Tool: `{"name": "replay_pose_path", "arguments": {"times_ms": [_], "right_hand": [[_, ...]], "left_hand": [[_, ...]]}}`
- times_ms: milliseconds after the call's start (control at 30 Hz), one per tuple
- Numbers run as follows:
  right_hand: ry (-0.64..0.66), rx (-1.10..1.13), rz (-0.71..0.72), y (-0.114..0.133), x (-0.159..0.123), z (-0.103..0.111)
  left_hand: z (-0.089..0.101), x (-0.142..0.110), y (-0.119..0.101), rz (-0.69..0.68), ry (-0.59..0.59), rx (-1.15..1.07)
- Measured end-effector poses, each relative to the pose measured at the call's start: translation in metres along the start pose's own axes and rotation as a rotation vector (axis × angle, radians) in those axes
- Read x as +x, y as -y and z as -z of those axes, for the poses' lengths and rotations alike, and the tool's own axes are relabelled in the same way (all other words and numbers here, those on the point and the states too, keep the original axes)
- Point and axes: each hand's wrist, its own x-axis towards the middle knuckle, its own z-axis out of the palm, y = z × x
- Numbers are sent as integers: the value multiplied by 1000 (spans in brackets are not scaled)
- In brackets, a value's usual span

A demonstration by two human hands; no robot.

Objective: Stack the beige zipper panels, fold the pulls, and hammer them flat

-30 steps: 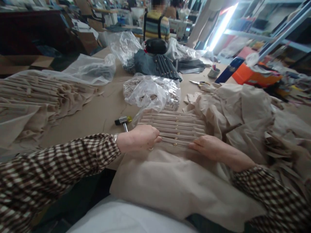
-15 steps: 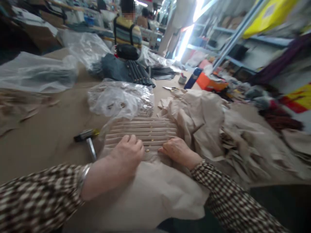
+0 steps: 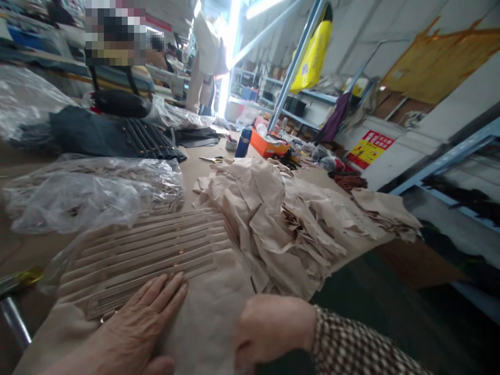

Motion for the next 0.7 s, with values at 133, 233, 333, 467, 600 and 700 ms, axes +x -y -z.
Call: {"name": "replay_pose_path", "arguments": {"times_ms": [133,233,333,467,600,700], "right_hand": [[-851,1,-718,-62,-72,70],[-1057,-137,-1087,-122,-114,113],[-934,-120,-1176,-172,-123,127],[-751,-102,-1328,-212,-101,126],[-650,-89,-1416,-226,-93,131],[-717,-133,-1409,-217,-105,150]], "left_hand": [[11,2,-8,16,20,-12],[15,2,-8,27,69,-37],[13,2,-5,46,102,-66],[2,2,3,36,73,-96],[-5,-1,8,12,40,-109],[-6,-5,10,7,41,-117]]}}
